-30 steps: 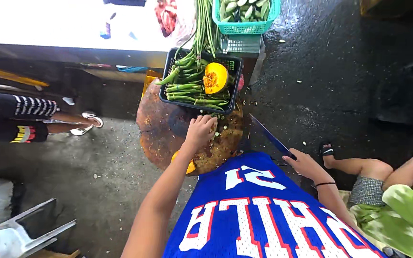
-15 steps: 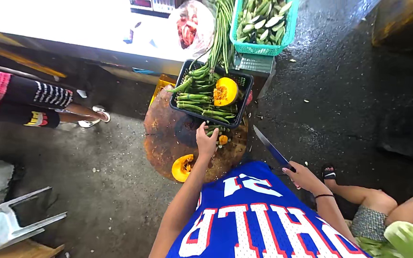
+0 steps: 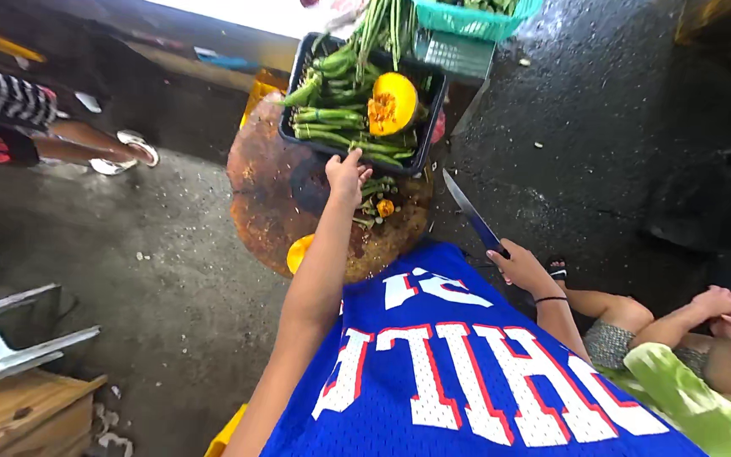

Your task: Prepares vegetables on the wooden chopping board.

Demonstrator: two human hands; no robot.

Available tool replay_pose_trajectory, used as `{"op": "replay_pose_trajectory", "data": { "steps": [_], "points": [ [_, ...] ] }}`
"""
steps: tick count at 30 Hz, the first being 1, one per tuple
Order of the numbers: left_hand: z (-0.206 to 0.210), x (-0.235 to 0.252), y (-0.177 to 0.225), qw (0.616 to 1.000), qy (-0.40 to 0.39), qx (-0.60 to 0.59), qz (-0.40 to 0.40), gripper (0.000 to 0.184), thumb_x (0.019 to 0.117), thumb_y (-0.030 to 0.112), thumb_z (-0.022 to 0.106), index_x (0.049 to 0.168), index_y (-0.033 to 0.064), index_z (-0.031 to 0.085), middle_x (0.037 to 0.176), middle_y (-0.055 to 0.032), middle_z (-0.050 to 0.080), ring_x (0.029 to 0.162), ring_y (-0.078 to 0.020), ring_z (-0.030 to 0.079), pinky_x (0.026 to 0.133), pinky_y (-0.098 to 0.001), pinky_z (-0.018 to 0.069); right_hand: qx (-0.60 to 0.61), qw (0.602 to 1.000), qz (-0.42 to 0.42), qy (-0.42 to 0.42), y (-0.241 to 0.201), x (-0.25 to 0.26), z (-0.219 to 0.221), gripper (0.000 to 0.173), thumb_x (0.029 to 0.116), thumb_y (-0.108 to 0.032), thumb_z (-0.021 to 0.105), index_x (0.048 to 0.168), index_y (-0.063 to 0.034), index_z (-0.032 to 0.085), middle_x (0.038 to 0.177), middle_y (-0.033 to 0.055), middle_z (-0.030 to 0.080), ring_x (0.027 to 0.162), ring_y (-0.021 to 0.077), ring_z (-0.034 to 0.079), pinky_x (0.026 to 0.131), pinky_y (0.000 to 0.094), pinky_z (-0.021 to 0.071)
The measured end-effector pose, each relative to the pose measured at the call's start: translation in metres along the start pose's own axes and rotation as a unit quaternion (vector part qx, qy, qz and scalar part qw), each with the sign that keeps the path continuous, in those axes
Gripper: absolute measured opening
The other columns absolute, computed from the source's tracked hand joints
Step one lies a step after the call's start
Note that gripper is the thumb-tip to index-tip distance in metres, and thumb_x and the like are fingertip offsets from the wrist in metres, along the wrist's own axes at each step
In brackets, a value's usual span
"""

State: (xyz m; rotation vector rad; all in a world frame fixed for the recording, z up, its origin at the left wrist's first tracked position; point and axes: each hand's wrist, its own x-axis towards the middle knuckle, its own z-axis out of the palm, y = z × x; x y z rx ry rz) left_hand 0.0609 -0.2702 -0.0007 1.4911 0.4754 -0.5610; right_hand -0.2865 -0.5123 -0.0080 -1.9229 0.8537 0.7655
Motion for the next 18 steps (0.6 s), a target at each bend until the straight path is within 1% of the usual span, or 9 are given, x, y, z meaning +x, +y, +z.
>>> {"op": "replay_pose_trajectory", "data": {
  "steps": [2,4,6,8,10,12,14,15,18],
  "points": [
    [-0.022,0.003,0.005,0.995,-0.094,0.037,-0.008,0.058,0.105,0.026,0.06,0.15,0.002,0.034,0.125,-0.0212,0.066,0.102,-0.0315,0.073,0.082,-0.0462,0.0641,-0.045,0.999,-0.026,0.008,0.002,-0.002,0.008,0.042,0.1067,-0.045,0.05,0.122,-0.0066,0.06,0.088,0.0159,0.065,0.07,0.0279,0.066,0.07,0.0511,0.0561],
    [-0.052,-0.005,0.014,0.981,-0.122,0.15,0.016,0.058,0.1081,0.026,0.053,0.157,0.005,0.031,0.127,-0.0169,0.069,0.103,-0.0293,0.074,0.085,-0.0458,0.0632,-0.087,0.994,-0.066,0.001,0.005,-0.006,0.018,0.042,0.107,-0.044,0.05,0.119,-0.006,0.062,0.092,0.0183,0.067,0.082,0.0326,0.067,0.077,0.057,0.0539],
    [-0.09,-0.016,0.019,0.955,-0.085,0.274,0.075,0.057,0.1075,0.025,0.053,0.158,0.0073,0.034,0.125,-0.0129,0.07,0.099,-0.0235,0.073,0.083,-0.0423,0.061,-0.124,0.985,-0.119,-0.015,-0.001,-0.009,0.028,0.04,0.1078,-0.042,0.048,0.116,-0.0058,0.063,0.09,0.0182,0.068,0.087,0.0343,0.069,0.08,0.0575,0.0535],
    [-0.137,-0.029,0.015,0.924,-0.032,0.362,0.124,0.049,0.1063,0.027,0.053,0.15,0.0075,0.047,0.122,-0.0123,0.069,0.1,-0.0213,0.07,0.085,-0.0418,0.0583,-0.165,0.972,-0.16,-0.048,-0.021,-0.008,0.041,0.037,0.1097,-0.037,0.045,0.118,-0.0049,0.062,0.092,0.0204,0.069,0.092,0.0385,0.07,0.084,0.059,0.0542],
    [-0.179,-0.049,0.003,0.887,0.008,0.447,0.114,0.042,0.1058,0.028,0.051,0.141,0.0062,0.058,0.129,-0.0157,0.067,0.117,-0.026,0.065,0.102,-0.0482,0.0517,-0.208,0.96,-0.165,-0.085,-0.044,-0.004,0.057,0.035,0.1106,-0.035,0.044,0.123,-0.0061,0.06,0.096,0.0216,0.07,0.096,0.0411,0.07,0.086,0.061,0.0551],
    [-0.207,-0.069,-0.017,0.866,0.044,0.493,0.073,0.042,0.1058,0.031,0.05,0.137,0.0048,0.061,0.134,-0.0204,0.063,0.129,-0.0336,0.058,0.11,-0.0556,0.0451,-0.246,0.948,-0.171,-0.109,-0.06,0.011,0.069,0.037,0.1102,-0.04,0.043,0.124,-0.0095,0.059,0.094,0.0204,0.07,0.093,0.0412,0.071,0.082,0.0616,0.0557],
    [-0.222,-0.09,-0.046,0.86,0.079,0.502,0.037,0.05,0.1025,0.039,0.057,0.142,0.0072,0.059,0.142,-0.0237,0.056,0.132,-0.0415,0.052,0.108,-0.0623,0.0434,-0.284,0.932,-0.186,-0.129,-0.07,0.024,0.074,0.036,0.1091,-0.044,0.043,0.119,-0.0137,0.06,0.089,0.0166,0.07,0.088,0.0389,0.071,0.076,0.0609,0.0566],
    [-0.225,-0.1,-0.059,0.861,0.088,0.5,0.032,0.059,0.0978,0.042,0.065,0.146,0.0092,0.055,0.148,-0.0238,0.05,0.134,-0.0444,0.049,0.107,-0.0654,0.0425,-0.298,0.925,-0.191,-0.139,-0.076,0.028,0.076,0.036,0.1088,-0.045,0.043,0.118,-0.0145,0.06,0.088,0.0154,0.07,0.087,0.038,0.071,0.074,0.0606,0.0565],
    [-0.229,-0.115,-0.084,0.841,0.051,0.536,0.057,0.102,0.078,0.04,0.088,0.161,0.0135,0.035,0.162,-0.0217,0.032,0.141,-0.0487,0.04,0.106,-0.0711,0.0414,-0.309,0.92,-0.185,-0.153,-0.087,0.036,0.081,0.034,0.1083,-0.045,0.045,0.118,-0.0152,0.06,0.083,0.0141,0.069,0.081,0.0362,0.071,0.07,0.0597,0.0565]
  ]
}}
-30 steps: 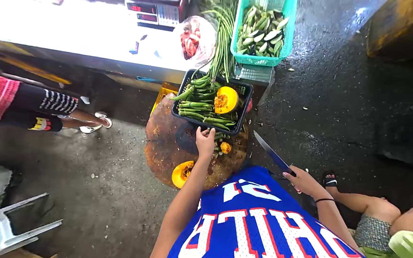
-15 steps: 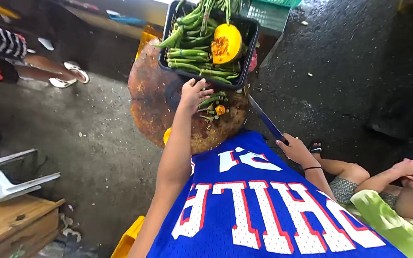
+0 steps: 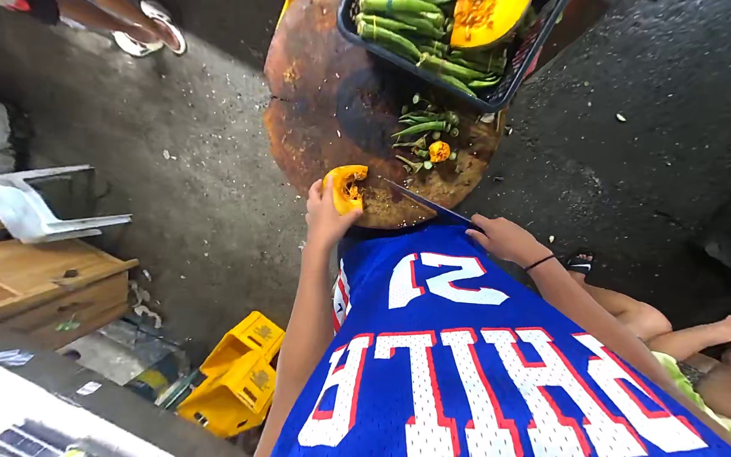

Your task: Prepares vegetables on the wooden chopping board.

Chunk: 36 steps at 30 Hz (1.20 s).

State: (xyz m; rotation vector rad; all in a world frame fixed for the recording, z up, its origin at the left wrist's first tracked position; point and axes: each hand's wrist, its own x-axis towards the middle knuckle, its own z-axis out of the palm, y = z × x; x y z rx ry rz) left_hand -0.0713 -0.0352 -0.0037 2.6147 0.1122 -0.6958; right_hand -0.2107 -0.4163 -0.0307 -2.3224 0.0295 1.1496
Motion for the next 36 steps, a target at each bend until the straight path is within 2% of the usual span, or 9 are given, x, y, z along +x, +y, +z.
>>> {"op": "replay_pose_trajectory", "data": {
  "steps": [2,5,9,13,16,20,24,28,36],
  "points": [
    [0.005,-0.001,-0.01,1.0,-0.003,0.012,0.027,0.12,0.0718,0.037,0.093,0.164,0.0104,0.022,0.165,-0.0214,0.027,0.144,-0.0472,0.038,0.108,-0.0681,0.0418,0.012,1.0,0.014,0.014,-0.004,0.002,0.0,0.033,0.1079,-0.044,0.047,0.115,-0.0147,0.061,0.08,0.0143,0.068,0.076,0.0362,0.07,0.067,0.0603,0.0561],
    [0.005,0.009,-0.024,0.997,0.017,-0.067,0.023,0.115,0.0787,0.035,0.089,0.163,0.0018,0.017,0.155,-0.0262,0.039,0.14,-0.0411,0.045,0.114,-0.0566,0.0422,0.038,0.996,0.046,0.067,-0.016,-0.005,0.003,0.033,0.1077,-0.044,0.048,0.11,-0.0139,0.061,0.074,0.0122,0.065,0.069,0.0331,0.068,0.061,0.0573,0.0546],
    [0.003,0.021,-0.037,0.991,-0.016,-0.128,0.02,0.101,0.0849,0.036,0.084,0.161,0.0006,0.026,0.15,-0.027,0.044,0.138,-0.0375,0.048,0.115,-0.052,0.0412,0.112,0.977,0.101,0.15,-0.057,-0.024,0.038,0.031,0.1076,-0.04,0.05,0.111,-0.0117,0.061,0.073,0.0128,0.064,0.066,0.0326,0.066,0.059,0.0566,0.0541],
    [0.003,0.021,-0.057,0.986,-0.027,-0.156,0.047,0.094,0.0851,0.036,0.083,0.157,-0.0003,0.035,0.15,-0.0258,0.045,0.136,-0.0362,0.049,0.113,-0.051,0.0431,0.208,0.949,0.171,0.167,-0.124,-0.03,0.086,0.039,0.1085,-0.043,0.047,0.119,-0.0073,0.06,0.084,0.0178,0.067,0.078,0.0355,0.069,0.072,0.0597,0.0564],
    [0.012,0.021,-0.075,0.979,-0.02,-0.19,0.074,0.077,0.0903,0.036,0.078,0.15,-0.0008,0.046,0.145,-0.0224,0.049,0.129,-0.0308,0.054,0.108,-0.0444,0.0485,0.228,0.946,0.158,0.167,-0.168,-0.02,0.115,0.046,0.1092,-0.048,0.04,0.117,-0.0075,0.061,0.08,0.0146,0.065,0.074,0.0311,0.067,0.071,0.0549,0.0559],
    [0.012,0.022,-0.095,0.965,-0.027,-0.258,0.051,0.046,0.1021,0.034,0.063,0.138,0.0049,0.062,0.135,-0.0163,0.061,0.108,-0.02,0.067,0.094,-0.0367,0.0573,0.167,0.967,0.113,0.157,-0.21,-0.002,0.121,0.046,0.1097,-0.049,0.037,0.111,-0.0105,0.062,0.077,0.0117,0.065,0.074,0.0304,0.068,0.068,0.0535,0.0562],
    [0.01,0.025,-0.099,0.935,-0.077,-0.346,0.029,0.037,0.1049,0.029,0.061,0.132,0.0039,0.064,0.12,-0.0126,0.068,0.088,-0.0154,0.074,0.082,-0.0342,0.0647,0.11,0.982,0.077,0.136,-0.216,0.02,0.112,0.046,0.1099,-0.05,0.034,0.109,-0.0136,0.061,0.073,0.0086,0.064,0.071,0.0286,0.068,0.065,0.0519,0.0558],
    [0.011,0.024,-0.096,0.914,-0.078,-0.397,0.021,0.036,0.1047,0.024,0.061,0.132,0.0008,0.063,0.115,-0.0128,0.072,0.087,-0.017,0.075,0.082,-0.0364,0.0654,0.072,0.986,0.083,0.124,-0.208,0.031,0.106,0.044,0.1099,-0.051,0.032,0.106,-0.0164,0.059,0.071,0.0068,0.063,0.069,0.0271,0.068,0.062,0.0506,0.0557],
    [0.013,0.025,-0.088,0.923,-0.049,-0.381,-0.001,0.032,0.1031,0.021,0.063,0.125,-0.002,0.067,0.115,-0.016,0.071,0.087,-0.0182,0.076,0.084,-0.0379,0.0657,0.14,0.969,0.109,0.172,-0.176,0.026,0.095,0.041,0.1107,-0.045,0.036,0.106,-0.0126,0.061,0.072,0.01,0.062,0.065,0.0273,0.065,0.06,0.0504,0.054]
  ]
}}
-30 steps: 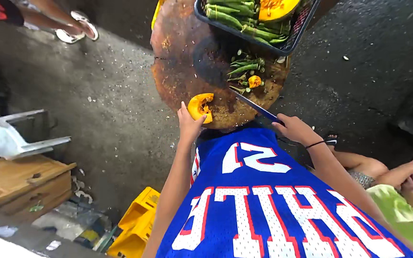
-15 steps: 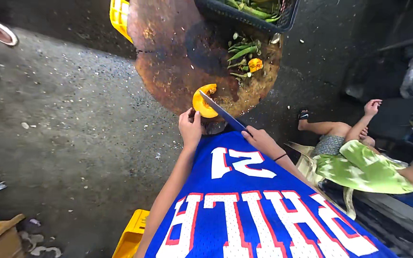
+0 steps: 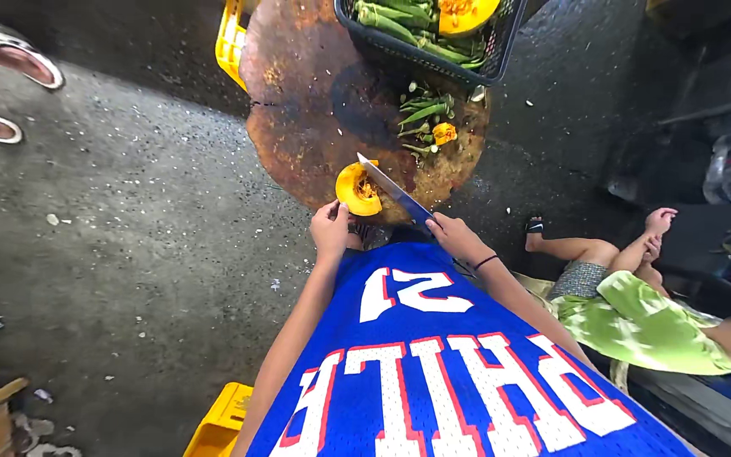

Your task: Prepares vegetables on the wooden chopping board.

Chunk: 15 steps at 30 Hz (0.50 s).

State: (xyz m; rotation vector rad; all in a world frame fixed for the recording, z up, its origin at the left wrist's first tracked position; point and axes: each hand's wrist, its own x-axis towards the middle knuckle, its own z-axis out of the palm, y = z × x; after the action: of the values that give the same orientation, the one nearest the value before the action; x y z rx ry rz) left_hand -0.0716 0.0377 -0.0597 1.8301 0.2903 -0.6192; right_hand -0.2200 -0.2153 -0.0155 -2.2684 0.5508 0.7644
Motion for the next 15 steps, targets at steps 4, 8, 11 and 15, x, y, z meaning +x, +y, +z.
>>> {"op": "replay_pose_trajectory", "data": {
  "steps": [4,8,11,15],
  "points": [
    [0.001,-0.001,0.0,1.0,0.001,0.018,0.001,0.032,0.1033,0.024,0.064,0.125,0.0003,0.068,0.115,-0.0144,0.071,0.087,-0.0176,0.076,0.084,-0.0375,0.0657,0.001,1.0,0.005,-0.02,-0.018,-0.004,0.001,0.041,0.1108,-0.045,0.036,0.114,-0.0128,0.062,0.081,0.0125,0.067,0.076,0.0309,0.069,0.069,0.0543,0.0567],
    [-0.004,-0.005,0.0,0.998,-0.027,0.058,0.01,0.036,0.1058,0.031,0.059,0.128,0.0028,0.066,0.115,-0.0139,0.071,0.089,-0.0192,0.075,0.086,-0.0416,0.0643,-0.02,0.998,-0.003,-0.055,-0.026,0.001,0.01,0.046,0.1107,-0.047,0.032,0.117,-0.0132,0.061,0.087,0.0125,0.069,0.086,0.032,0.071,0.075,0.0559,0.0566],
    [-0.002,0.0,0.002,0.999,-0.017,0.048,0.02,0.033,0.1049,0.024,0.06,0.122,-0.0021,0.067,0.104,-0.0153,0.074,0.084,-0.0196,0.075,0.082,-0.0408,0.065,0.001,0.999,0.022,-0.036,-0.013,0.005,0.006,0.046,0.1111,-0.046,0.03,0.116,-0.0116,0.061,0.091,0.0139,0.069,0.091,0.0323,0.07,0.08,0.0556,0.0558],
    [0.0,0.002,0.0,0.999,-0.017,0.036,0.017,0.03,0.1041,0.019,0.061,0.121,-0.0046,0.066,0.102,-0.0161,0.074,0.083,-0.0195,0.076,0.08,-0.0388,0.0656,0.046,0.997,0.059,-0.002,-0.005,0.001,0.005,0.047,0.1113,-0.045,0.031,0.117,-0.0105,0.062,0.096,0.0153,0.069,0.095,0.0327,0.07,0.084,0.0561,0.0548]
  ]
}}
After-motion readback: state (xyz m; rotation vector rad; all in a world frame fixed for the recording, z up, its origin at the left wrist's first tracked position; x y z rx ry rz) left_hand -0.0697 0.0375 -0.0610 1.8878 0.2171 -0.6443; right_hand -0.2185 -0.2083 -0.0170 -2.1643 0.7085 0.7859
